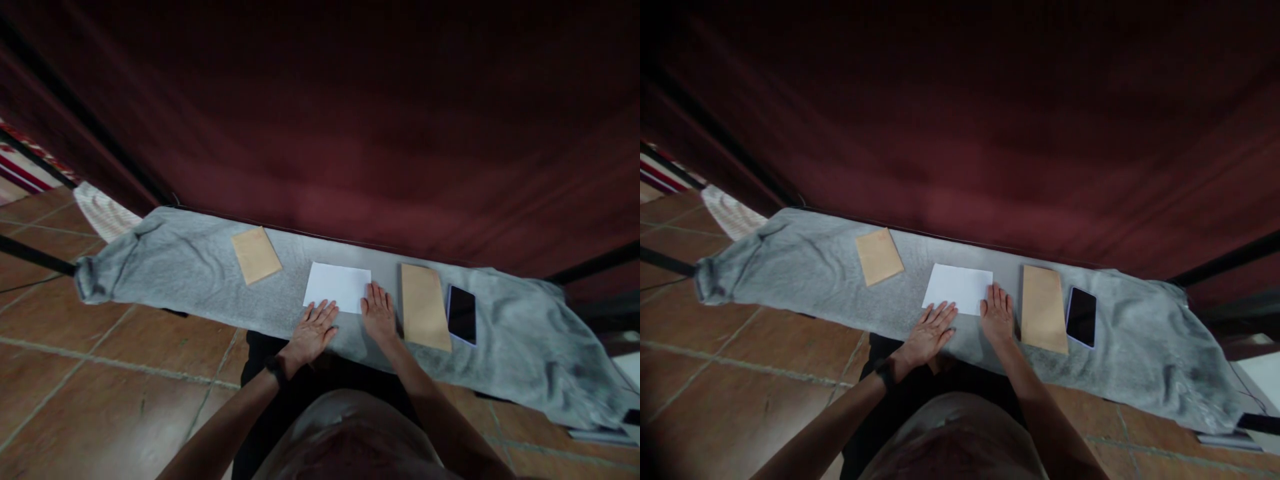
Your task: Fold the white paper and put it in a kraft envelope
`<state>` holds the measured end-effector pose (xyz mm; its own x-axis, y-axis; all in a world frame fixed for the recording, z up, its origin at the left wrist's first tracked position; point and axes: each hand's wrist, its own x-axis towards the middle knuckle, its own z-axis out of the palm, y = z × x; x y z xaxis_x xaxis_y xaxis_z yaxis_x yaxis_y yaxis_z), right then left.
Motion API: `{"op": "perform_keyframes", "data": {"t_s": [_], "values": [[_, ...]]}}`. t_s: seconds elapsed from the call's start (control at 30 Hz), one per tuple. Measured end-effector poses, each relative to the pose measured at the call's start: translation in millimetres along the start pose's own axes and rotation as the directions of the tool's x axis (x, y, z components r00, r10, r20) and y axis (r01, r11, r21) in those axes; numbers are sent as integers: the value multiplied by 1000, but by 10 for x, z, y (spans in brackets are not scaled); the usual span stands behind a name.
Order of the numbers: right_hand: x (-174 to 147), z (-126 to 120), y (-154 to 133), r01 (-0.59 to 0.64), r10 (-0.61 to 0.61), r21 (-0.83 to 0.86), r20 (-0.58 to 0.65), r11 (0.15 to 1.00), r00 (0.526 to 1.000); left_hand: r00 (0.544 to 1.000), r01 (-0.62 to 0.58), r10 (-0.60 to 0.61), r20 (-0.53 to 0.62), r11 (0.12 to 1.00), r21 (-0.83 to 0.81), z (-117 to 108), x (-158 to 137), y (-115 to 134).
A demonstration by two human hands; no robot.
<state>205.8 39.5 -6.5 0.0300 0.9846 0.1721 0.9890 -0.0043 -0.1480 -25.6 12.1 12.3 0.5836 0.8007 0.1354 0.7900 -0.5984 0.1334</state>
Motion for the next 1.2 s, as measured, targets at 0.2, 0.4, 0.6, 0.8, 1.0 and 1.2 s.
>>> {"op": "perform_keyframes", "data": {"t_s": [0.2,0.4,0.6,0.8,1.0,1.2], "values": [[-122,-33,-368,278,-292,158,75,948,954,1000,14,-14,-3,1000,11,47,-7,33],[73,-11,-585,309,-338,196,141,931,930,999,29,-29,17,999,20,53,-3,56],[447,-13,-468,242,-258,127,127,962,958,999,48,-48,16,999,-14,22,10,65],[558,14,-481,176,-187,102,118,979,975,994,108,-108,20,994,-17,43,83,96],[535,59,-471,119,-130,95,121,988,984,970,239,-238,42,971,-18,91,417,46],[523,97,-400,57,-64,73,87,996,994,938,346,-346,36,938,11,100,733,-150]]}}
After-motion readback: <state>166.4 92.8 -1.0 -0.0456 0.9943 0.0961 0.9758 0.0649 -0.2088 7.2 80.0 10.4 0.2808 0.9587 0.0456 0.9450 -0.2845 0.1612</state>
